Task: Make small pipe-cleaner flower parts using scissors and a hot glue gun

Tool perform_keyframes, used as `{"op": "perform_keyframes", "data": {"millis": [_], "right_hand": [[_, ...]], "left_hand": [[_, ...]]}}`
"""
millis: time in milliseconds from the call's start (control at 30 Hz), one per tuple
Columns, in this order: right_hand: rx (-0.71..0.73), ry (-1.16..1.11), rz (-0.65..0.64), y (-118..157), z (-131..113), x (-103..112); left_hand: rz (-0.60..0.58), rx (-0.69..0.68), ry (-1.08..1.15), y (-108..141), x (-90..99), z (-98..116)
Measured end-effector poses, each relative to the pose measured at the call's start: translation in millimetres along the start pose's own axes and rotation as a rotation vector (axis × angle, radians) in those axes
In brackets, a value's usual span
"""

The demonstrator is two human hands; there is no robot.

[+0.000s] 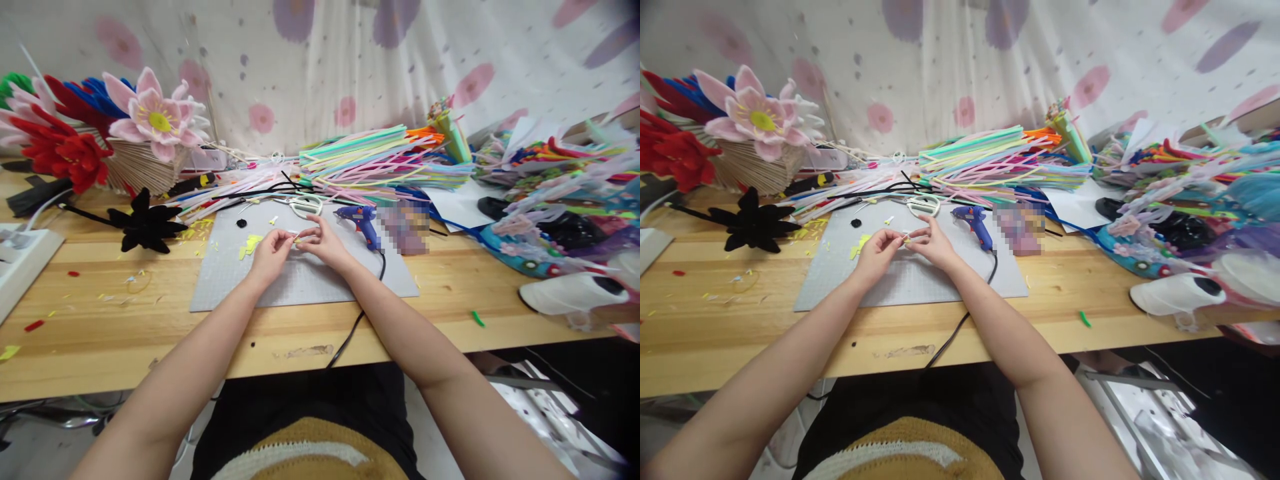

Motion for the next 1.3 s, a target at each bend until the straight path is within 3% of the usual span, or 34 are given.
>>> {"op": "perform_keyframes", "data": {"millis": [267,700,967,1300], "right_hand": [[-0.130,-0.112,0.045,3,-2,-1],[-0.160,-0.075,-0.054,7,-3,-1],[-0.109,-0.119,0.025,5,-3,-2],[-0.142,-0.190,0.040,5,3,-1]], "left_hand": [[-0.004,-0.056,-0.039,0,0.4,2],[-0.011,-0.097,-0.091,3,1.1,11],[-0.030,-0.127,-0.180,3,1.6,13],[0.046,-0.116,-0.303,1,11.0,15]]}}
Point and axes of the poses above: each hand's wrist, its own y-axis away from the middle knuckle, its own x-axis out of the back of the hand, z = x × y, the point moved 7 cm from there along -y, towards the middle knuckle, and after that the axes turned 3 degrees about y, right-handed, at the moved point
